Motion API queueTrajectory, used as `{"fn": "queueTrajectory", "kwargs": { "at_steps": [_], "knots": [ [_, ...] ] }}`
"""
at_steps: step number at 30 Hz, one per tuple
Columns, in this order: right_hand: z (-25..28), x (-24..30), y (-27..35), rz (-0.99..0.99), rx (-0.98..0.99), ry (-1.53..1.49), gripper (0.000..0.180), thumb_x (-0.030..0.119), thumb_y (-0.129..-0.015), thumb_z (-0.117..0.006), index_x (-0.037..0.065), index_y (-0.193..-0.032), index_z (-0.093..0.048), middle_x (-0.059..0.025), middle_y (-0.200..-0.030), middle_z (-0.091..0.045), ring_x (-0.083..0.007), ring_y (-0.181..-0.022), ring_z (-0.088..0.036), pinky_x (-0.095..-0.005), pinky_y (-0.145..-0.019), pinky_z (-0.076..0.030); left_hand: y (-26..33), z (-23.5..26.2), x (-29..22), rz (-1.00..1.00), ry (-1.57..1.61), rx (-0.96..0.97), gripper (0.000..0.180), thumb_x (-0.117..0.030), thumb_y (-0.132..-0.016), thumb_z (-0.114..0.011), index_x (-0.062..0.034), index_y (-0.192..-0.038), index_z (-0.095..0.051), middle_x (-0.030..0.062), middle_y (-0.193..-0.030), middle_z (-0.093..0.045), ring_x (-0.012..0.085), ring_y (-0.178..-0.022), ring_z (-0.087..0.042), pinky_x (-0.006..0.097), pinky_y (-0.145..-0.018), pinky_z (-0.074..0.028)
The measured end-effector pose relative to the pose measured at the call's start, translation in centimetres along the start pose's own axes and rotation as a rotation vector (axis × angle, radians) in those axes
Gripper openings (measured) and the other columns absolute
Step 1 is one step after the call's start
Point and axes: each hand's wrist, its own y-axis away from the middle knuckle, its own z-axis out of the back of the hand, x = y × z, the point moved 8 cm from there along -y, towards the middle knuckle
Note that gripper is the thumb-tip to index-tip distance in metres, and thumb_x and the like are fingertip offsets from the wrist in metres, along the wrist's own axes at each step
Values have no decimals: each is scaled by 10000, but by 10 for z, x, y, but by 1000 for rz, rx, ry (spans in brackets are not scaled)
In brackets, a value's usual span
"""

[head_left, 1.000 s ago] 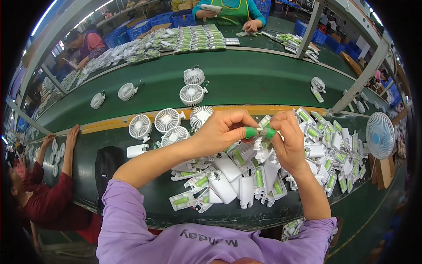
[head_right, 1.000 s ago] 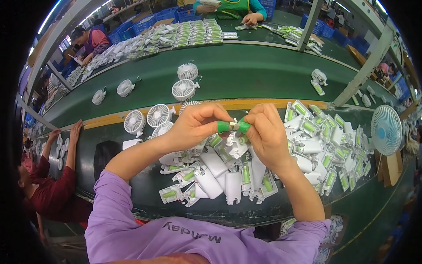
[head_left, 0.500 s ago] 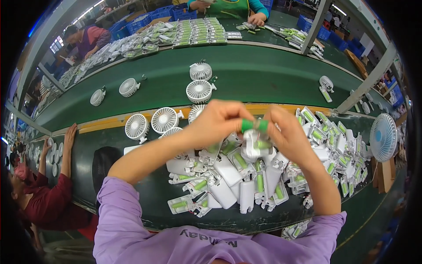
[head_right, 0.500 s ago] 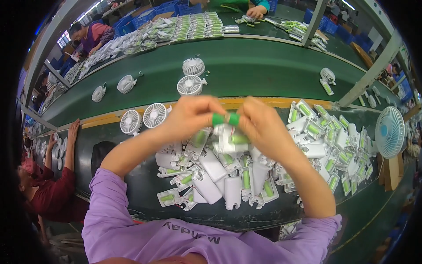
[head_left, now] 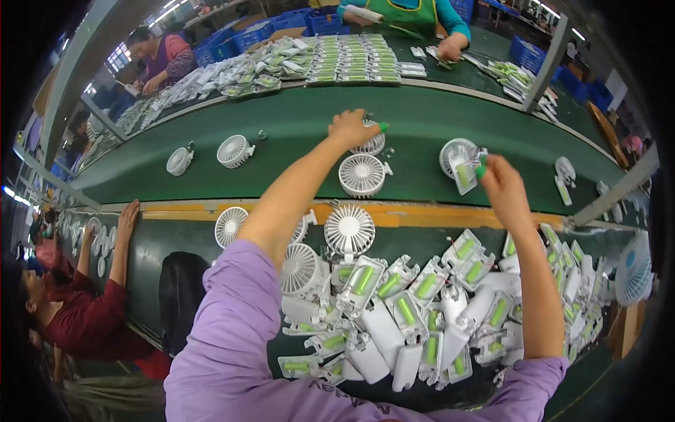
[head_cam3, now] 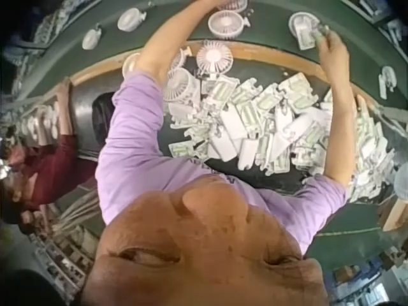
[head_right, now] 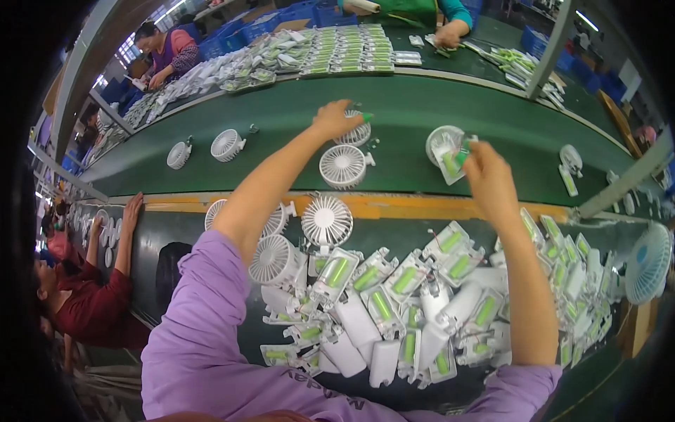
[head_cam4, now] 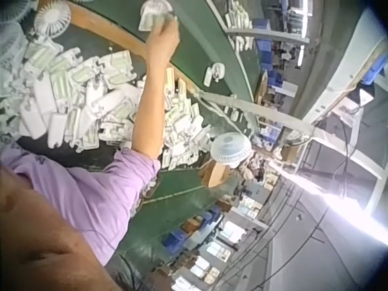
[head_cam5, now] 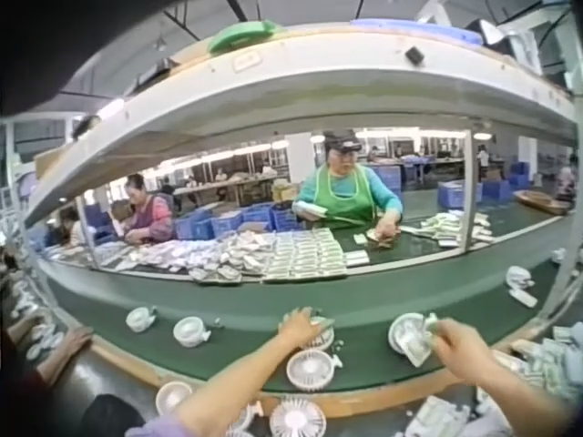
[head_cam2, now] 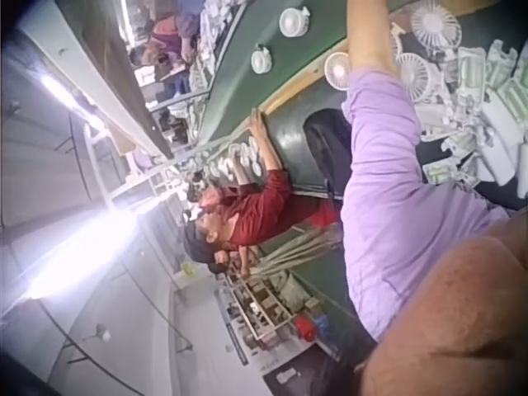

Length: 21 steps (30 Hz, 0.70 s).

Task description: The person assembles small portable fans by hand on an electronics factory assembly line, joining fan blades, internal components, and a plastic base into a portable fan housing.

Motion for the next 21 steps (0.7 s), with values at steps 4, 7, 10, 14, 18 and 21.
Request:
{"fn": "queueTrajectory", "kwargs": {
  "at_steps": [4,7,10,14,18,21],
  "knots": [
    [-23,29,44,51,384,315,320,169,-785,-620,-25,-1031,-556,-204,-1008,-583,-355,-928,-575,-402,-784,-458,9,-4,-32,33,-12,99,641,-507,-651,-634,-91,-1136,-577,190,-1135,-567,357,-1055,-533,466,-912,-402],
    [-35,12,67,-113,610,552,337,144,-743,-649,-24,-1023,-567,-210,-1057,-548,-370,-948,-553,-425,-805,-447,21,-18,-68,-150,-200,290,462,-376,-667,-628,-96,-1035,-614,157,-995,-626,336,-973,-580,518,-857,-393],
    [-43,1,66,-93,518,292,331,86,-704,-661,-26,-1007,-587,-196,-1008,-534,-378,-937,-536,-413,-825,-430,49,-40,-114,-383,-213,327,269,-169,-697,-588,-75,-948,-609,141,-925,-642,333,-933,-595,538,-823,-381],
    [-51,13,75,-50,551,263,324,67,-694,-663,-26,-998,-603,-195,-1018,-525,-371,-952,-527,-396,-843,-422,101,-48,-159,-630,-130,210,245,-78,-708,-576,-4,-937,-528,198,-802,-635,355,-831,-610,452,-749,-450],
    [-41,20,78,-74,502,275,304,40,-712,-626,-21,-1009,-604,-197,-957,-557,-354,-899,-557,-383,-819,-433,130,-39,-147,-694,-146,197,188,-71,-691,-588,-20,-872,-579,174,-804,-640,329,-808,-610,432,-737,-462],
    [-29,16,72,-117,442,76,260,35,-739,-586,-22,-993,-599,-169,-849,-586,-286,-794,-585,-350,-739,-452,141,-26,-128,-641,-126,269,193,-62,-690,-579,-58,-878,-622,148,-840,-648,318,-843,-605,422,-750,-466]
  ]
}}
